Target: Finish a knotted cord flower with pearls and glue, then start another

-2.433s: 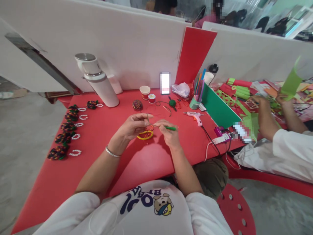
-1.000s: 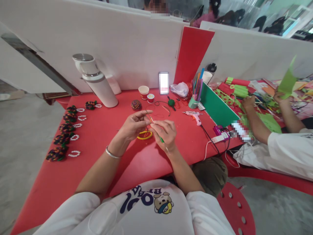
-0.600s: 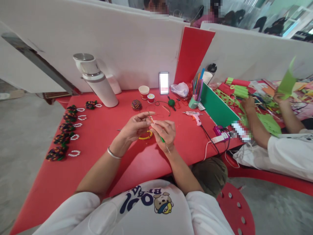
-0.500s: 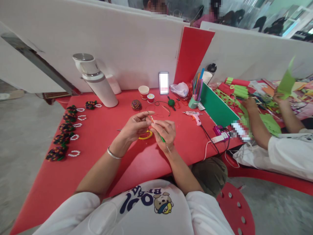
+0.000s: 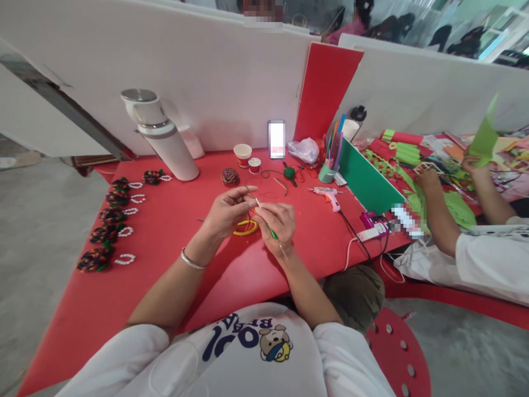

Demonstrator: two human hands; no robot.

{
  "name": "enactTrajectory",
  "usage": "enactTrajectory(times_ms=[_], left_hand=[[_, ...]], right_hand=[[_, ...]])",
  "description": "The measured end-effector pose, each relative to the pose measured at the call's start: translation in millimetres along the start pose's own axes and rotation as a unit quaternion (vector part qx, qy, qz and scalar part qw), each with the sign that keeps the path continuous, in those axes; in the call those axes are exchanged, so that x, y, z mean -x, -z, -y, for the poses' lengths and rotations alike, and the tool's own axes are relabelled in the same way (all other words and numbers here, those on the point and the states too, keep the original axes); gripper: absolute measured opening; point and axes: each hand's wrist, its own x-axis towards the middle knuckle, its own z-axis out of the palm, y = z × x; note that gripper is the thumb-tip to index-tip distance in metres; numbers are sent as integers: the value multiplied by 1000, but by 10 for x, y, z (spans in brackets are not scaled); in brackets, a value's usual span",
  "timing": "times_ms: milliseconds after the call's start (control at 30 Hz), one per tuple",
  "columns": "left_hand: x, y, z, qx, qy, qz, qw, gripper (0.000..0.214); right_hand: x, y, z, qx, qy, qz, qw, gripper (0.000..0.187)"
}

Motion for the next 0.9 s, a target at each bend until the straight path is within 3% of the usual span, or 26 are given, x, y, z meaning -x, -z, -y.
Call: enactTrajectory(times_ms=[300, 733, 900], left_hand=[[-11, 3, 10, 20, -6, -6, 1000, 47], [-10, 3, -26, 2, 5, -36, 999, 39], [-13, 22, -43, -5, -1, -40, 999, 39]], right_hand=[[-61, 30, 32, 0, 60, -24, 998, 17], [-72, 34, 28, -18, 71, -19, 997, 20], [-80, 36, 34, -32, 56, 9, 998, 12]])
